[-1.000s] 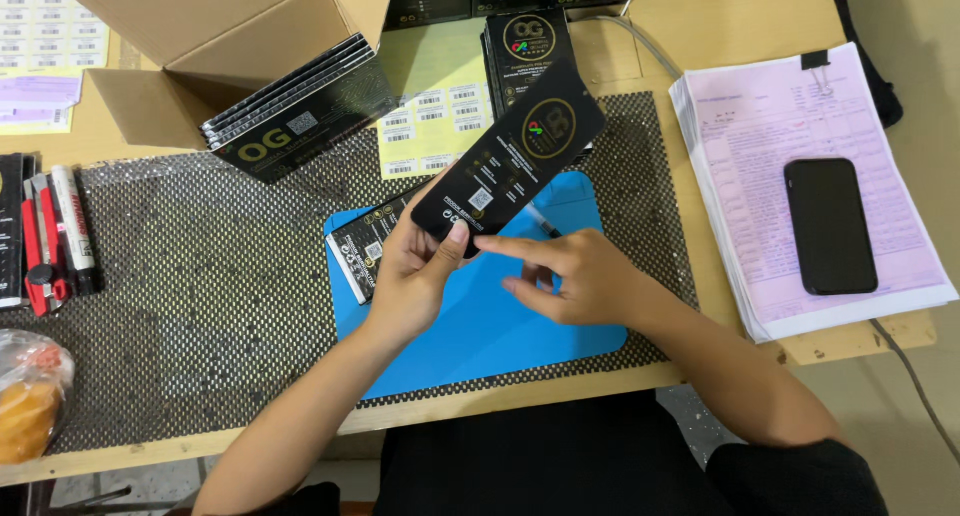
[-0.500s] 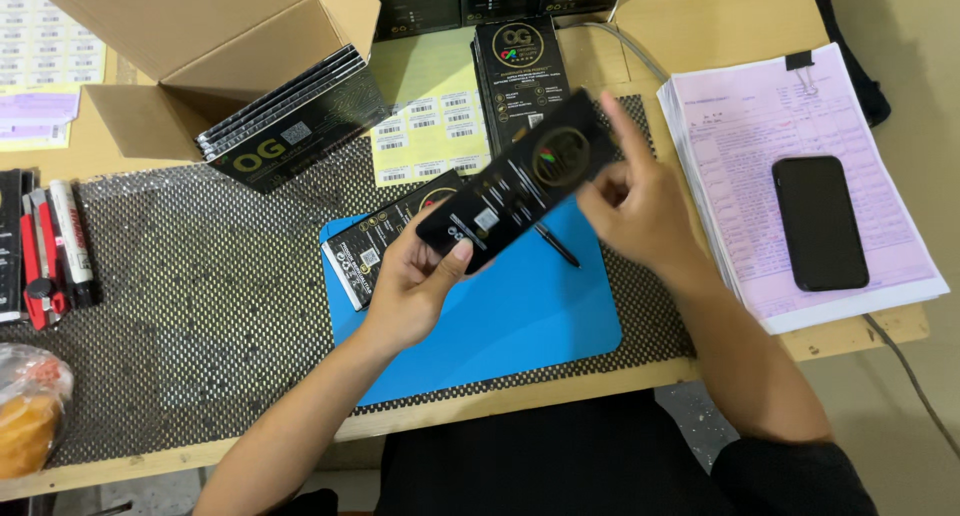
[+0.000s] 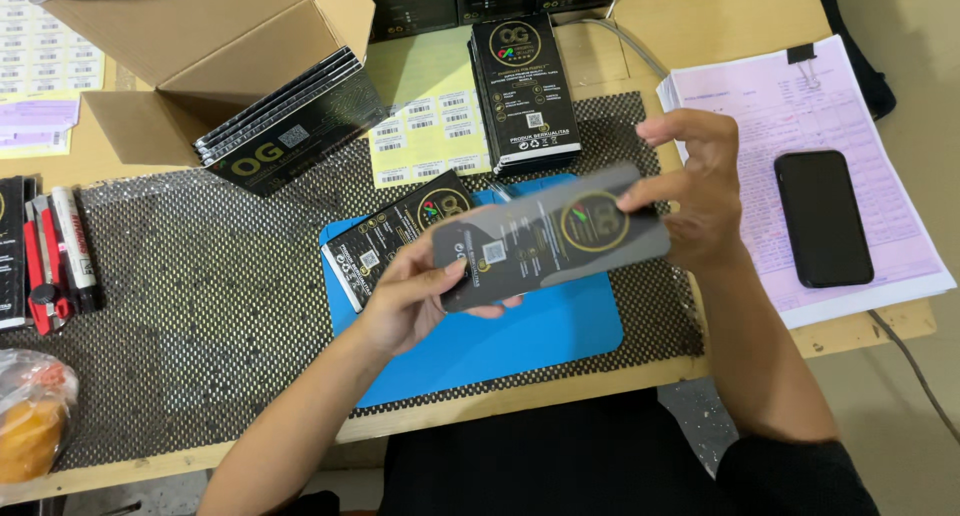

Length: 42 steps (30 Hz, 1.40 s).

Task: The person places a screen into a protective plastic sleeve, puts it back into a box, and writes on the box with a pen.

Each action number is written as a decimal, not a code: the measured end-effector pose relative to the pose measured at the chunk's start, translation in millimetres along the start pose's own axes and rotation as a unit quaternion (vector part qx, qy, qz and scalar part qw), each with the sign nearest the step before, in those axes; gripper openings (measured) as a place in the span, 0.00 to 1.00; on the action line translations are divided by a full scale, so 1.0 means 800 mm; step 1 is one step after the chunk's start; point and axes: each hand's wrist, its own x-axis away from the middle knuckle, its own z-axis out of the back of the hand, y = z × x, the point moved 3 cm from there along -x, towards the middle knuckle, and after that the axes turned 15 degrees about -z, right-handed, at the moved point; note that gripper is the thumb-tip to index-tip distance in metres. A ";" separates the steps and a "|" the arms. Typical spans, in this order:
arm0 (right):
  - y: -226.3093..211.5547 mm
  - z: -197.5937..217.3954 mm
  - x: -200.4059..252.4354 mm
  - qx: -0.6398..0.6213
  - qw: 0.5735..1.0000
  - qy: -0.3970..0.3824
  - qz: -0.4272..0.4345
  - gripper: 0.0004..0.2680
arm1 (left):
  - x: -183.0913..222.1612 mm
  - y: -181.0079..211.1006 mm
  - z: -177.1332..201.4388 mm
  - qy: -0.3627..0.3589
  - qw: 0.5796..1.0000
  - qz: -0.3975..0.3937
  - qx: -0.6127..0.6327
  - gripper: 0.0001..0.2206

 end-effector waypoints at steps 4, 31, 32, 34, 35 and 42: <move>-0.018 0.000 -0.003 -0.077 0.996 -0.037 -0.031 0.14 | 0.003 -0.022 0.011 -0.058 0.994 0.071 -0.053 0.39; -0.003 -0.151 -0.092 0.352 0.915 -0.189 0.060 0.06 | -0.015 0.044 0.066 0.134 0.899 -0.315 -0.274 0.20; 0.017 -0.165 -0.101 0.379 0.900 -0.206 0.066 0.06 | -0.015 0.041 0.070 0.154 0.891 -0.313 -0.290 0.21; 0.056 -0.194 -0.117 0.405 0.883 -0.223 0.075 0.06 | -0.014 0.038 0.069 0.174 0.882 -0.314 -0.305 0.22; 0.081 -0.211 -0.122 0.441 0.850 -0.288 0.027 0.04 | -0.015 0.039 0.063 0.176 0.876 -0.306 -0.328 0.21; 0.134 -0.252 -0.141 0.470 0.791 -0.389 -0.048 0.08 | -0.022 0.060 0.028 0.189 0.888 -0.264 -0.325 0.16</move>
